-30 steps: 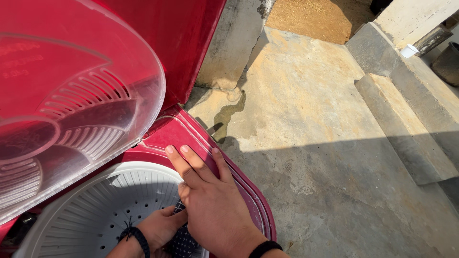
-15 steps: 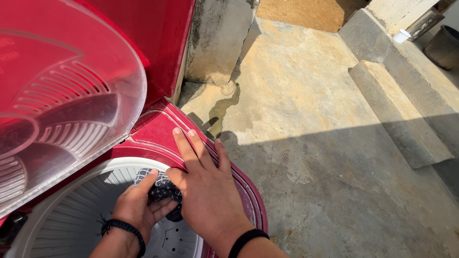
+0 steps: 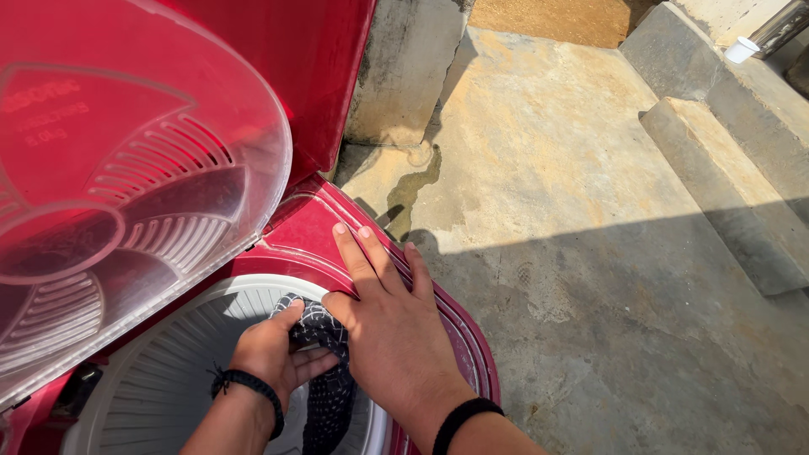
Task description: The person places a checkered cloth into the spin-dryer compartment of a red washing machine, presses it down by hand, and covers it with a plastic guard.
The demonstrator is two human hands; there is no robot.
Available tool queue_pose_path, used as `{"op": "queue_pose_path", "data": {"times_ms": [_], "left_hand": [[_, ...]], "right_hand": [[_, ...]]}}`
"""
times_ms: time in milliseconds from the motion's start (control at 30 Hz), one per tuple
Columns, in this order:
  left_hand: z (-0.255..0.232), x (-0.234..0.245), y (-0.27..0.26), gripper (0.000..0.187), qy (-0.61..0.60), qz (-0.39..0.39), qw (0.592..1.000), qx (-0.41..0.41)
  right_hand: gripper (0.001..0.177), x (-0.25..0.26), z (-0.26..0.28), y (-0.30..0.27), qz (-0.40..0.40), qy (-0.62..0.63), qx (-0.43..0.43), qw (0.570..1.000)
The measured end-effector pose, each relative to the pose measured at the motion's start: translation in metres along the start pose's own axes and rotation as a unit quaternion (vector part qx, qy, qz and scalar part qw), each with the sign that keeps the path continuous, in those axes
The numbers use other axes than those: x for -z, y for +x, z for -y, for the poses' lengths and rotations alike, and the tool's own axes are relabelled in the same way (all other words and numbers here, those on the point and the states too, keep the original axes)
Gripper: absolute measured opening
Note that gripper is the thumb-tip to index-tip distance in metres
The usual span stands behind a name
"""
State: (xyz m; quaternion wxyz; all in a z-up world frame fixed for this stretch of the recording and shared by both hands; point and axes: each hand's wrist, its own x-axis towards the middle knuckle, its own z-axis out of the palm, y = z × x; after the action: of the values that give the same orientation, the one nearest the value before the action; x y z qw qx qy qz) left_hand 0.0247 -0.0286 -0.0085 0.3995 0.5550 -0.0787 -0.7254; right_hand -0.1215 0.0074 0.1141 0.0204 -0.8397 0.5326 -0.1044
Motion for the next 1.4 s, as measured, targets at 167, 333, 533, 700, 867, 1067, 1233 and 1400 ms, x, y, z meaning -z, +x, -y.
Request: {"op": "queue_pose_path", "data": {"times_ms": [167, 333, 533, 700, 867, 1067, 1233, 1400], "left_hand": [[-0.013, 0.015, 0.011, 0.042, -0.219, -0.113, 0.965, -0.088], [-0.01, 0.006, 0.002, 0.042, -0.126, -0.065, 0.989, -0.041], [-0.002, -0.006, -0.013, 0.052, 0.097, 0.009, 0.993, 0.061], [0.003, -0.02, -0.022, 0.047, 0.304, 0.047, 0.937, 0.166], [-0.001, -0.004, -0.005, 0.043, 0.149, 0.023, 0.987, 0.062], [-0.002, -0.002, 0.002, 0.034, -0.094, -0.068, 0.992, -0.05], [-0.002, -0.008, -0.011, 0.037, 0.061, -0.004, 0.998, -0.009], [-0.003, -0.013, -0.017, 0.043, 0.199, 0.047, 0.974, 0.094]], "right_hand": [[0.028, -0.002, -0.001, 0.001, 0.009, -0.026, 0.008, 1.0], [0.034, -0.002, 0.001, 0.001, 0.014, -0.027, 0.01, 0.999], [0.038, 0.001, 0.002, 0.003, 0.038, -0.027, -0.003, 0.999], [0.039, 0.001, 0.002, 0.003, 0.04, -0.043, -0.002, 0.998], [0.043, 0.0, 0.002, 0.004, 0.028, -0.038, 0.005, 0.999], [0.046, 0.002, 0.003, 0.004, 0.058, -0.048, -0.004, 0.997], [0.045, 0.002, 0.003, 0.005, 0.056, -0.049, -0.003, 0.997], [0.044, 0.002, 0.003, 0.003, 0.06, -0.045, -0.012, 0.997]]}}
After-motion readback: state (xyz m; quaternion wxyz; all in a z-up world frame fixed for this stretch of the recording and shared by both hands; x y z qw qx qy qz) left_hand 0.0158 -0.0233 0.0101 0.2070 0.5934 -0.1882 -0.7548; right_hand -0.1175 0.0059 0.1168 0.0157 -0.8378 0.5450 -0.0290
